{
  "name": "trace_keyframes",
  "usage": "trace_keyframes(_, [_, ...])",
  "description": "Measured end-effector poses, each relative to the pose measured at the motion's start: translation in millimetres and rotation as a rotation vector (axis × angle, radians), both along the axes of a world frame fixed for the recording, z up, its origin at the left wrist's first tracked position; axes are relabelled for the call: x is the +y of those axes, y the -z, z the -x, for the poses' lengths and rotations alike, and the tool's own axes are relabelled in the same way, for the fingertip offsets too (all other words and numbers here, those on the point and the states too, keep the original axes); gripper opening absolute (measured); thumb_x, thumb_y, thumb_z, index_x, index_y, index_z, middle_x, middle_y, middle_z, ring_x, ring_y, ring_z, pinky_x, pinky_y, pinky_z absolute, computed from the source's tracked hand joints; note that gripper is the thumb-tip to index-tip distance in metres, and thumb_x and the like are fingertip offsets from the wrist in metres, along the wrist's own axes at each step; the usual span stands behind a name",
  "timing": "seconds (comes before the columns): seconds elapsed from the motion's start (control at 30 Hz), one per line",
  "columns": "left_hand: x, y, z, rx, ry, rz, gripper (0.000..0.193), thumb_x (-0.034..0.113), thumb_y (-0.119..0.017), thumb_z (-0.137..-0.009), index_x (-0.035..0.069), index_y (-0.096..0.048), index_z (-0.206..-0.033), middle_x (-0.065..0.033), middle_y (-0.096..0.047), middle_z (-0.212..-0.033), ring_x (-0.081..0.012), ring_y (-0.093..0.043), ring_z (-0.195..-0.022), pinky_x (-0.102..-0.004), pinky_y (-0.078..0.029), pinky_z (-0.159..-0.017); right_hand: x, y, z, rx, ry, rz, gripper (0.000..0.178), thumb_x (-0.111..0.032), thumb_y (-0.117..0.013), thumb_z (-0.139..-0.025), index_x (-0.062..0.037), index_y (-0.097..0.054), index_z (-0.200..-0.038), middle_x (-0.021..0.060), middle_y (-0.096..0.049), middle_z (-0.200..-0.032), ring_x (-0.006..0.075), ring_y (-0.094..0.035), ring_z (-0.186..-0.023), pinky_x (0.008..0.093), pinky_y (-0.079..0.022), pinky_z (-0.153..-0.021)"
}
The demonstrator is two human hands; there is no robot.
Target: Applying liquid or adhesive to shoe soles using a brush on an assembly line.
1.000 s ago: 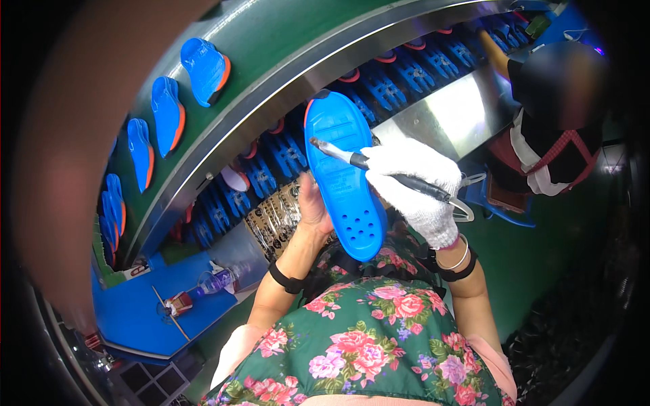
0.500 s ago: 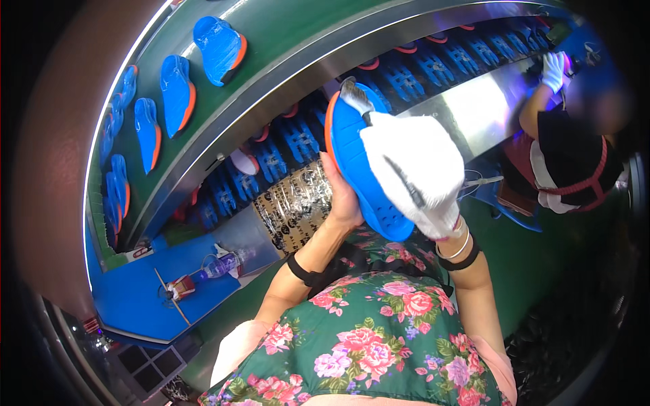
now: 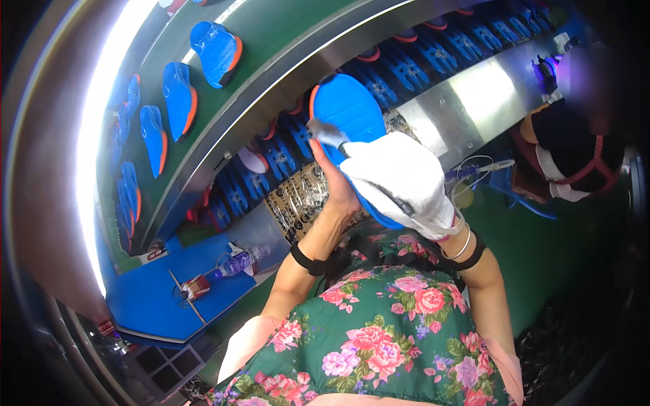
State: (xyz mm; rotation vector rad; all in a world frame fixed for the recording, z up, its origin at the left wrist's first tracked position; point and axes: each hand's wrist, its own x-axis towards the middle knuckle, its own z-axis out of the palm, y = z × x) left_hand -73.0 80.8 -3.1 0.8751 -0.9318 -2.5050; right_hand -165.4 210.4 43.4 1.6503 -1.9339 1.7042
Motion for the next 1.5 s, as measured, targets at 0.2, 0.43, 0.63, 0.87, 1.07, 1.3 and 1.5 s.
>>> trace_keyframes(0.2, [1,-3,-1,0.09,-0.019,0.037,0.103,0.091,-0.03,-0.09,0.014,-0.036,-0.158,-0.0103,-0.053,-0.149,-0.029,-0.054,-0.133,-0.0462,-0.042,-0.115,-2,-4,6,-0.164,0.082,0.274,0.032,-0.001,-0.078,-0.079,-0.0039,-0.079,-0.11,0.015,-0.077,-0.107,0.0296,-0.073,-0.094,0.0396,-0.057,-0.083])
trace_keyframes(0.43, [-10,12,-7,0.12,-0.012,-0.035,0.104,0.092,-0.036,-0.088,0.015,-0.034,-0.158,-0.0106,-0.052,-0.148,-0.0295,-0.056,-0.129,-0.0497,-0.049,-0.107,18,-10,-8,-0.281,-0.075,0.15,0.022,-0.003,-0.083,-0.078,-0.0059,-0.079,-0.099,0.0113,-0.079,-0.099,0.0263,-0.074,-0.086,0.0365,-0.058,-0.077])
trace_keyframes(0.63, [-10,-6,-7,0.031,0.127,0.117,0.11,0.096,-0.043,-0.081,0.008,-0.042,-0.148,-0.0185,-0.06,-0.131,-0.0317,-0.064,-0.111,-0.0498,-0.056,-0.095,19,-1,-12,-0.032,-0.003,0.108,0.024,-0.005,-0.079,-0.081,-0.0063,-0.08,-0.105,0.0124,-0.077,-0.108,0.0285,-0.073,-0.091,0.0382,-0.058,-0.081])
trace_keyframes(0.87, [-8,-22,6,0.126,-0.055,-0.167,0.111,0.097,-0.041,-0.08,0.001,-0.048,-0.135,-0.0228,-0.066,-0.102,-0.0326,-0.068,-0.083,-0.0443,-0.06,-0.075,21,2,-6,-0.313,0.003,0.147,0.023,0.0,-0.082,-0.078,-0.0052,-0.079,-0.1,0.0115,-0.079,-0.101,0.0255,-0.074,-0.085,0.0361,-0.059,-0.076])
trace_keyframes(1.07, [-29,-1,-1,0.387,0.268,-0.173,0.114,0.101,-0.042,-0.075,-0.001,-0.054,-0.124,-0.0206,-0.067,-0.094,-0.0301,-0.065,-0.087,-0.0448,-0.057,-0.07,25,-6,-23,-0.195,-0.098,0.091,0.023,-0.004,-0.082,-0.08,-0.006,-0.08,-0.102,0.0094,-0.079,-0.101,0.0256,-0.073,-0.086,0.0367,-0.058,-0.077])
trace_keyframes(1.3, [-39,11,3,0.388,0.247,-0.307,0.117,0.105,-0.034,-0.072,0.003,-0.055,-0.127,-0.0192,-0.067,-0.096,-0.0369,-0.064,-0.079,-0.0484,-0.052,-0.072,30,9,-27,-0.005,-0.019,0.069,0.029,-0.003,-0.079,-0.081,-0.0084,-0.079,-0.109,0.0079,-0.078,-0.107,0.0276,-0.072,-0.089,0.0383,-0.058,-0.078])
trace_keyframes(1.5, [-47,14,3,0.469,0.225,-0.322,0.118,0.105,-0.037,-0.069,-0.001,-0.06,-0.116,-0.0163,-0.068,-0.097,-0.0332,-0.064,-0.081,-0.0472,-0.053,-0.073,28,-1,-21,-0.362,-0.109,0.067,0.015,-0.002,-0.08,-0.081,-0.0059,-0.078,-0.095,0.0104,-0.078,-0.096,0.0257,-0.074,-0.085,0.0372,-0.058,-0.077])
